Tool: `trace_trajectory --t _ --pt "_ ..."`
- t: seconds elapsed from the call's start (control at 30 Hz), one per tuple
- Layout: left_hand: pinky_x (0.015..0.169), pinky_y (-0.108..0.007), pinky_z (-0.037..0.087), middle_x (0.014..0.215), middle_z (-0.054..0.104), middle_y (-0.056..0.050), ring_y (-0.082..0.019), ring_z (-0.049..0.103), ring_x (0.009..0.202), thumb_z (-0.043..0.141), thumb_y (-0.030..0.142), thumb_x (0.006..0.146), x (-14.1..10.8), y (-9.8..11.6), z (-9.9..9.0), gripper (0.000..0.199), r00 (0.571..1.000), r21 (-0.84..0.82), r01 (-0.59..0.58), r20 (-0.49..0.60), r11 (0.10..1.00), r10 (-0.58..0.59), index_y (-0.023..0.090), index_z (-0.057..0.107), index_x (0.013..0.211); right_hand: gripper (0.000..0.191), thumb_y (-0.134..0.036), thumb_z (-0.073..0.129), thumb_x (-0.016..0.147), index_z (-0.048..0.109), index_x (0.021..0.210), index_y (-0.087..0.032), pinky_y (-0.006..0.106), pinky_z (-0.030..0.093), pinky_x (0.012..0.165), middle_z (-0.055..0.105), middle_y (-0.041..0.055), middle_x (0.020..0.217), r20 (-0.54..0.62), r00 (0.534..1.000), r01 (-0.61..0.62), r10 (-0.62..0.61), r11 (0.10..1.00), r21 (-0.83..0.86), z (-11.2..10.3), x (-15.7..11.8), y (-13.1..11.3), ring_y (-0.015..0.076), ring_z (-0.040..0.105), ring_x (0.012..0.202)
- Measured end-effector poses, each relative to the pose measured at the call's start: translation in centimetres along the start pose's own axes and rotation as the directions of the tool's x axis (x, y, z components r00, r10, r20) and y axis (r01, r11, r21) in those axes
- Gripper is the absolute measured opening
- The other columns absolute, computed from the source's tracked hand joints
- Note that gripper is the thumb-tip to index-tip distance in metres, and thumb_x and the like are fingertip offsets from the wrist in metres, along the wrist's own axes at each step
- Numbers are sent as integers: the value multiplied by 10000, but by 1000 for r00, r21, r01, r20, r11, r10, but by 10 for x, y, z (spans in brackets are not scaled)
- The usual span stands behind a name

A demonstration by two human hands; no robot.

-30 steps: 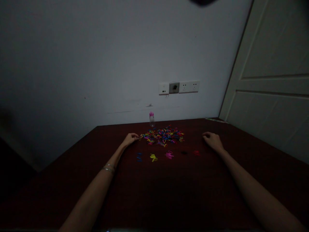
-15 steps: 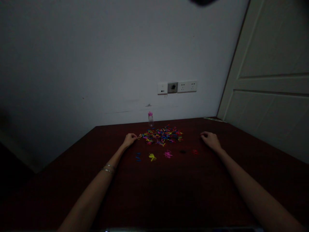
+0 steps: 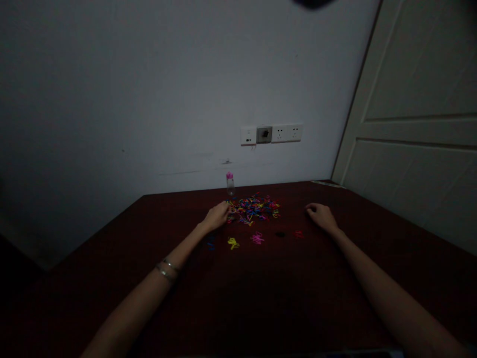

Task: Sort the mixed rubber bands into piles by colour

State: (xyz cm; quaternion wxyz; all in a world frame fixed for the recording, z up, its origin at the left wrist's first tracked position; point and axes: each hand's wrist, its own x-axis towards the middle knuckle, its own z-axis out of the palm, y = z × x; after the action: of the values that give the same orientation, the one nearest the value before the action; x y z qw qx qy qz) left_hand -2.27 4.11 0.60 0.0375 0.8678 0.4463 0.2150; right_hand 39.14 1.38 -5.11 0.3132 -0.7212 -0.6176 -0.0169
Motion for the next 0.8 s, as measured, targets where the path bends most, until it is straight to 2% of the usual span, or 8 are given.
trace_trajectory --t 0.1,0.17,0.3,0.47,0.57,0.67,0.73,0.8 --pt "708 -249 381 883 558 -60 -160 516 802 410 230 838 -8 40 5 143 966 -111 -218 119 970 231 198 547 813 288 -249 438 766 681 899 -167 316 450 805 681 92 967 10 1000 17 -17 1000 -1 1 0 1 224 621 885" --pt "713 -246 386 860 556 -52 -149 510 787 420 232 839 -13 57 10 140 932 -196 -282 177 939 316 188 549 806 289 -240 434 770 679 901 -160 310 441 827 676 91 981 8 999 40 -40 999 -1 2 0 2 217 615 903" --pt "710 -239 387 857 557 -40 -132 502 779 457 246 841 -20 72 18 136 899 -293 -285 248 912 361 162 561 812 296 -229 428 779 671 923 -141 298 429 847 664 99 1002 22 998 58 -58 998 -17 4 1 4 210 604 928" --pt "685 -237 381 883 556 -32 -135 493 779 598 356 761 -21 75 18 263 909 -339 -245 246 908 337 166 576 943 294 -235 430 783 672 924 -145 306 426 841 660 101 987 47 996 76 -75 997 -15 4 2 5 213 600 919" --pt "675 -235 382 847 552 -20 -131 489 756 614 390 735 -15 65 15 318 951 -369 -203 146 907 272 169 584 961 296 -228 424 786 674 917 -138 312 425 840 655 108 984 44 995 88 -87 996 -15 4 2 5 217 596 915" --pt "634 -228 376 783 549 -8 -122 481 697 613 407 714 -4 36 13 327 996 -394 -89 -6 915 94 163 607 931 293 -214 422 782 675 909 -135 316 420 850 650 111 985 42 994 98 -97 995 -14 3 2 4 217 590 920" --pt "595 -224 368 715 543 0 -115 473 642 600 418 709 2 7 14 326 992 -426 30 -98 904 -79 151 624 895 292 -209 421 781 676 903 -135 317 417 854 647 112 986 51 993 107 -106 994 -17 4 2 4 218 587 925" --pt "578 -223 364 655 533 7 -113 474 612 599 415 692 6 -24 15 324 944 -484 122 -213 866 -252 136 629 852 291 -210 422 780 678 898 -137 320 416 855 643 115 987 56 992 110 -109 994 -19 4 2 4 222 584 930"
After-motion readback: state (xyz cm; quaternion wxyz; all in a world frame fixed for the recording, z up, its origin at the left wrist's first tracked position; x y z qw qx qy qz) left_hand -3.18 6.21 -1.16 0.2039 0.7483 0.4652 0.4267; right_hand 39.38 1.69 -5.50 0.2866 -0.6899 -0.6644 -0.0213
